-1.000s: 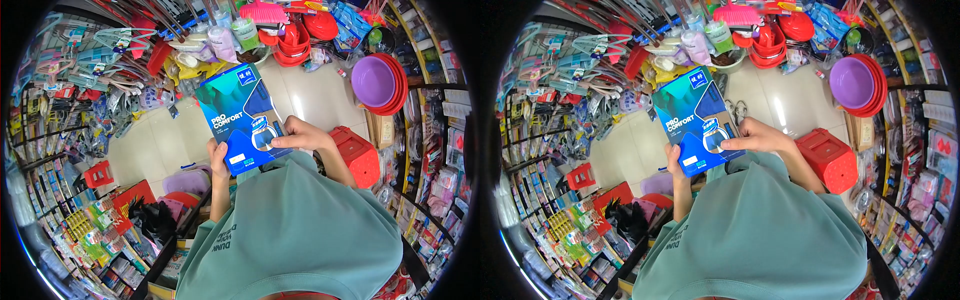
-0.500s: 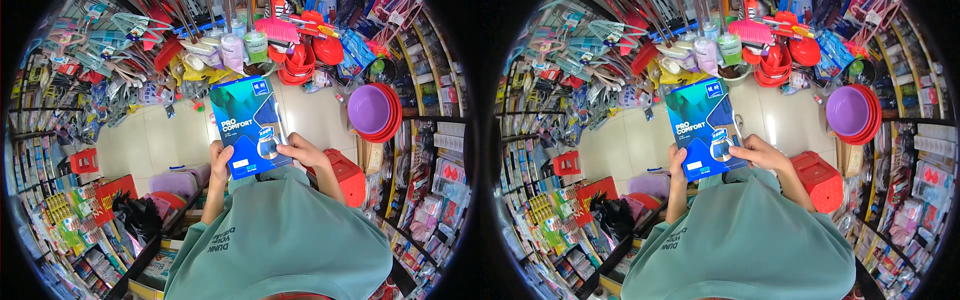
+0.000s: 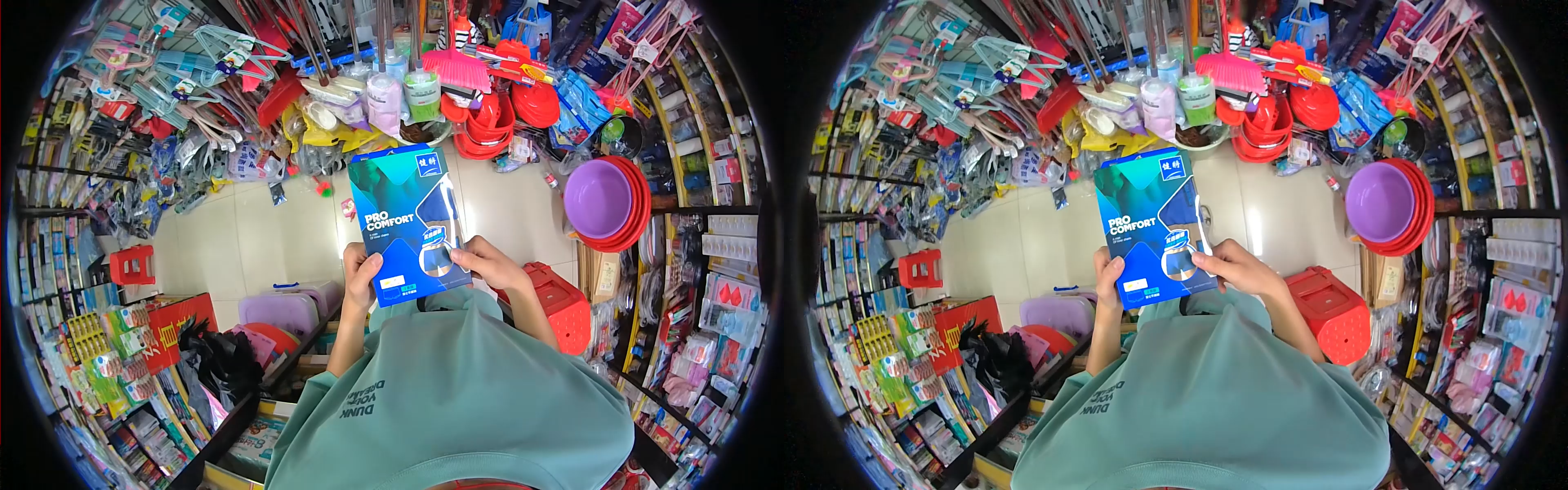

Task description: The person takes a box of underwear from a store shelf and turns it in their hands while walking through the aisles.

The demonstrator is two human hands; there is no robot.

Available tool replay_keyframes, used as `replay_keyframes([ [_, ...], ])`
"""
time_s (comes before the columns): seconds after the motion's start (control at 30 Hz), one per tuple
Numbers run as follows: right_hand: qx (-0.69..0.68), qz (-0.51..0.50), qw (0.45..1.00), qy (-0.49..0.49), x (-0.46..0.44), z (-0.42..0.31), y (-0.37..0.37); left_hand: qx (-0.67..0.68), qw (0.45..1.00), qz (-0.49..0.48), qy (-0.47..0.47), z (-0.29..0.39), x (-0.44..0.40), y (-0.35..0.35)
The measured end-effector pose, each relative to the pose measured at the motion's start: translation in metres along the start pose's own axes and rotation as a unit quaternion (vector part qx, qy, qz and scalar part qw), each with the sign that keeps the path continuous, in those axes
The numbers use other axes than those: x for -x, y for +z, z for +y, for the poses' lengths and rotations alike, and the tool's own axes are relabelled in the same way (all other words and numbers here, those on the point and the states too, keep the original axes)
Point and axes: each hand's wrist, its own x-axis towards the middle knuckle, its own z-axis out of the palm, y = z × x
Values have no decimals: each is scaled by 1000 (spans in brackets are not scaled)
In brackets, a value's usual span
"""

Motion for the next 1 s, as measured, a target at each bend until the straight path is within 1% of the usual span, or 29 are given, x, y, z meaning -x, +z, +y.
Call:
replay_keyframes([
  [0.1, -21, 15, 1000, -14, -1, -2, 3, 8, 1000, -14, -3, 1, -2, -2],
  [0.2, -70, 57, 996, -28, -8, -3, 13, -31, 998, -57, 19, 11, -6, -2],
  [0.23, -90, 75, 993, -31, -9, -3, 15, -41, 997, -58, 24, 11, -6, -3],
  [0.27, -91, 67, 993, -35, -10, -5, 15, -50, 997, -58, 28, 11, -6, -3],
  [0.4, -86, 77, 993, -5, -15, 1, 12, -64, 996, -48, 26, 2, -4, -10],
  [0.47, -95, 73, 993, 2, -17, 0, 11, -90, 988, -127, 12, 3, -8, -26],
  [0.5, -96, 88, 991, -13, -19, -1, 12, -103, 981, -167, 5, 5, -11, -30],
  [0.57, -100, 121, 987, -41, -20, -1, 15, -92, 991, -100, 6, 2, -5, -22],
  [0.6, -109, 116, 986, -40, -19, -1, 14, -86, 994, -67, 5, 0, -1, -18],
  [0.7, -129, 112, 985, -36, -17, -5, 12, -91, 995, -21, 41, -4, -2, -13],
  [0.8, -135, 124, 982, -34, -15, -9, 12, -111, 987, -109, 28, 12, -9, -10],
  [0.9, -132, 133, 981, -43, -15, -4, 12, -118, 984, -130, 30, 7, -10, -12],
  [1.0, -125, 146, 980, -48, -16, -2, 12, -110, 991, -75, 24, 9, -7, -3],
])
